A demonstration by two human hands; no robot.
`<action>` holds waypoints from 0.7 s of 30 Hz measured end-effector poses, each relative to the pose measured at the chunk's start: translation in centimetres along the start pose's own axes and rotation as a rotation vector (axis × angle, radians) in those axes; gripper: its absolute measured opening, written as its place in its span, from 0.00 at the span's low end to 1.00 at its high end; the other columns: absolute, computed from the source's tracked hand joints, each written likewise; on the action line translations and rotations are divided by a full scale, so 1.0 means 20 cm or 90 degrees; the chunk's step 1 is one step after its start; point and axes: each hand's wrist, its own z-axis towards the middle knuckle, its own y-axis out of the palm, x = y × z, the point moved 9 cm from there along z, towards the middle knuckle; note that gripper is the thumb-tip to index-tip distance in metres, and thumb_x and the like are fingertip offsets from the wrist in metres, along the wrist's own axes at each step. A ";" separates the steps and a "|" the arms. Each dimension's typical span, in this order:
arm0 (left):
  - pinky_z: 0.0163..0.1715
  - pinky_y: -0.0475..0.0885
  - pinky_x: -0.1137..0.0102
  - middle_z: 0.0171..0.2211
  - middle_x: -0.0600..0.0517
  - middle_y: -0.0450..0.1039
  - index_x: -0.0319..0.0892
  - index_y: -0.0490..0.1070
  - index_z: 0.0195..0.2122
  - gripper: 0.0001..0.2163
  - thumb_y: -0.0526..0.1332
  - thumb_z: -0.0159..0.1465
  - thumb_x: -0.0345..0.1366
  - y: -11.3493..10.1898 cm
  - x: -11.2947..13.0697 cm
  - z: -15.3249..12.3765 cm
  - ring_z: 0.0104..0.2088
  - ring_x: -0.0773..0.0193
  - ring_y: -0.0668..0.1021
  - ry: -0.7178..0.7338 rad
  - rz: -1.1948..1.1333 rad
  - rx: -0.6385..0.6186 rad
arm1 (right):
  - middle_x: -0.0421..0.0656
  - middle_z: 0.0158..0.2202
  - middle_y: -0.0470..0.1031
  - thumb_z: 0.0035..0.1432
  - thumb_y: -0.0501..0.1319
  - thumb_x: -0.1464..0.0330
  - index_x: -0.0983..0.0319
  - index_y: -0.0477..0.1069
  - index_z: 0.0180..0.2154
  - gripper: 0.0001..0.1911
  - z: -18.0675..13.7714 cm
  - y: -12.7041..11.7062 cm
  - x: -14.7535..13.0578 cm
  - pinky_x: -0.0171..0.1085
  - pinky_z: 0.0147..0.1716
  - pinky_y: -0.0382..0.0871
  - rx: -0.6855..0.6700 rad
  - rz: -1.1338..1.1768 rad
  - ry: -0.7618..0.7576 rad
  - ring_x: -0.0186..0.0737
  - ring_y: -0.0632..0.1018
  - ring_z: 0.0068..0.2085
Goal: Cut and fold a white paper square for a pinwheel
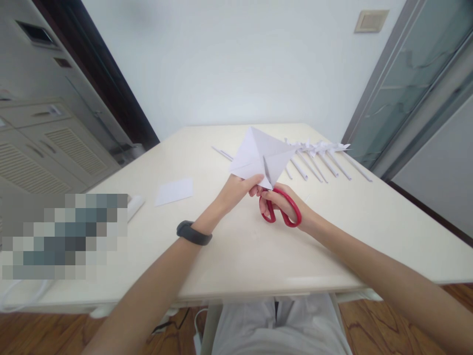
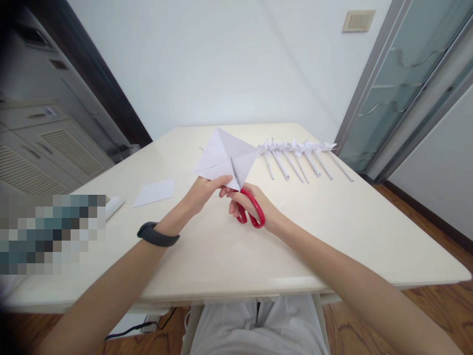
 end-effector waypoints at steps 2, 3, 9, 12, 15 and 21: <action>0.30 0.74 0.68 0.32 0.52 0.73 0.37 0.71 0.39 0.11 0.57 0.67 0.41 0.00 0.00 0.00 0.29 0.67 0.76 0.000 0.002 0.000 | 0.35 0.22 0.69 0.66 0.55 0.62 0.65 0.70 0.41 0.13 0.00 0.00 -0.01 0.32 0.21 0.67 0.003 0.003 0.003 0.30 0.70 0.20; 0.30 0.74 0.69 0.32 0.52 0.73 0.37 0.71 0.38 0.11 0.57 0.67 0.41 0.00 0.00 0.00 0.28 0.67 0.76 0.000 0.004 0.000 | 0.35 0.22 0.69 0.66 0.55 0.62 0.65 0.70 0.40 0.13 0.00 0.00 -0.01 0.32 0.22 0.67 0.005 0.005 0.005 0.30 0.71 0.20; 0.29 0.74 0.69 0.31 0.53 0.73 0.37 0.71 0.38 0.11 0.58 0.66 0.40 0.00 0.01 0.00 0.28 0.68 0.75 -0.007 0.021 -0.002 | 0.36 0.23 0.69 0.66 0.54 0.61 0.65 0.70 0.40 0.13 0.00 0.02 -0.03 0.34 0.25 0.69 0.001 0.028 0.013 0.31 0.71 0.22; 0.29 0.74 0.70 0.31 0.53 0.73 0.37 0.71 0.38 0.11 0.58 0.66 0.40 0.00 0.01 0.00 0.27 0.68 0.75 -0.009 0.026 -0.004 | 0.36 0.24 0.70 0.66 0.55 0.62 0.65 0.70 0.41 0.13 0.00 0.02 -0.03 0.34 0.25 0.69 -0.003 0.033 0.012 0.32 0.71 0.23; 0.28 0.74 0.70 0.31 0.53 0.73 0.37 0.71 0.37 0.11 0.58 0.66 0.40 0.00 0.01 -0.01 0.27 0.68 0.75 -0.006 0.028 0.005 | 0.35 0.23 0.69 0.66 0.54 0.63 0.65 0.70 0.41 0.12 0.00 0.01 -0.03 0.35 0.25 0.68 -0.004 0.033 0.007 0.32 0.71 0.22; 0.28 0.73 0.70 0.30 0.53 0.72 0.37 0.71 0.37 0.11 0.57 0.67 0.41 -0.01 0.04 -0.01 0.27 0.69 0.75 0.014 0.011 0.033 | 0.35 0.22 0.68 0.65 0.54 0.67 0.64 0.70 0.42 0.09 0.00 0.01 -0.04 0.34 0.23 0.66 -0.001 0.033 -0.010 0.31 0.70 0.21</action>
